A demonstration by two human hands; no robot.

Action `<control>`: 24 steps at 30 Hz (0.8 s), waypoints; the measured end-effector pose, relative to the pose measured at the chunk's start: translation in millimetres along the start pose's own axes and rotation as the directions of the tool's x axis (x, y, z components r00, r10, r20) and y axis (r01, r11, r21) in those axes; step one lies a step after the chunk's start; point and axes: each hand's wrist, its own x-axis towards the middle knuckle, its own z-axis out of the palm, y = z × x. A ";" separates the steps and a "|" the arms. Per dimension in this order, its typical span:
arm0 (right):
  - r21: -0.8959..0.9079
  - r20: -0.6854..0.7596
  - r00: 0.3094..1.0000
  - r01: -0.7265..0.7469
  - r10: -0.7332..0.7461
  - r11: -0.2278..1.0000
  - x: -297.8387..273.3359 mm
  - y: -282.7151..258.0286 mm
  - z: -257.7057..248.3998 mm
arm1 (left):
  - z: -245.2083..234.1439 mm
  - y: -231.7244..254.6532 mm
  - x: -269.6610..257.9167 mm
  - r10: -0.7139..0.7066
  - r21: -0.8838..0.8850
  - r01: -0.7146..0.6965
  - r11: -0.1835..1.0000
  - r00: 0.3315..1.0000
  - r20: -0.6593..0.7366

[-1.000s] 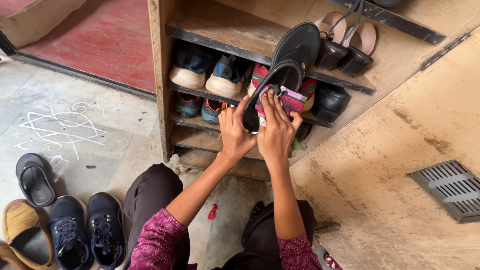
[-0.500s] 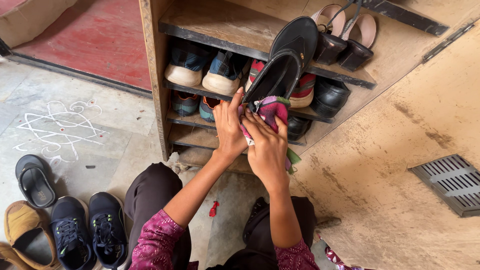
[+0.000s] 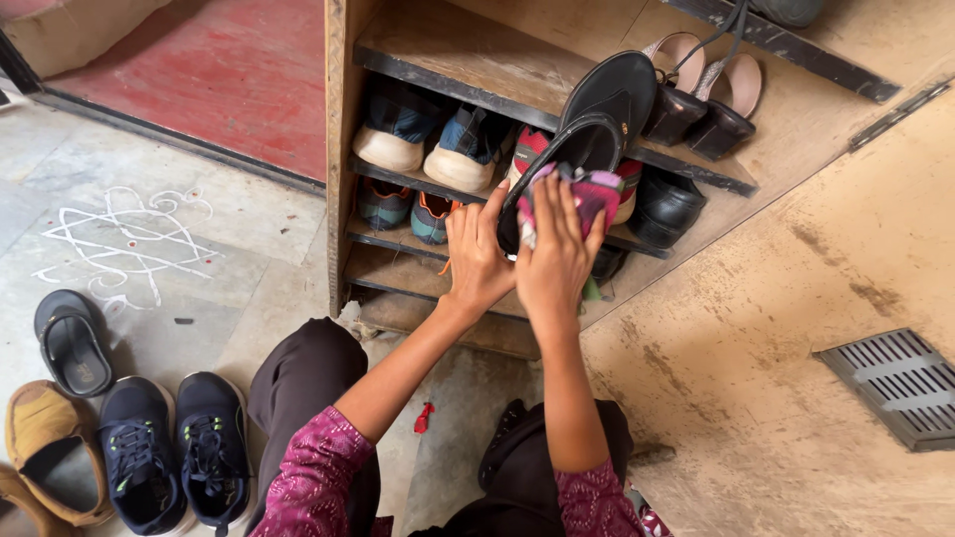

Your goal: The person sits on the floor and wipes several pairs of shoes and sandals with a cloth. They pick up each item, wipe the upper and sole surfaces, then place the item back on the floor or into a wooden shoe rack.

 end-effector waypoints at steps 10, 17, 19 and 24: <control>0.029 0.110 0.989 -0.102 0.098 0.994 85.8 25.9 -18.4 | -18.0 2.8 41.4 0.041 -0.036 -0.040 0.999 0.999 0.013; 0.055 0.105 0.993 -0.064 0.058 0.996 99.7 6.3 -36.6 | -15.5 0.2 65.1 -0.088 -0.149 0.091 0.985 0.996 0.026; 0.106 0.038 0.998 0.050 -0.055 0.993 92.4 3.1 -36.9 | -17.9 -1.9 68.5 -0.104 -0.174 0.107 0.979 0.994 0.027; 0.122 -0.020 0.989 0.148 -0.147 0.981 60.6 -14.3 -29.4 | -18.0 -0.5 56.7 -0.084 -0.201 0.078 0.977 0.996 -0.022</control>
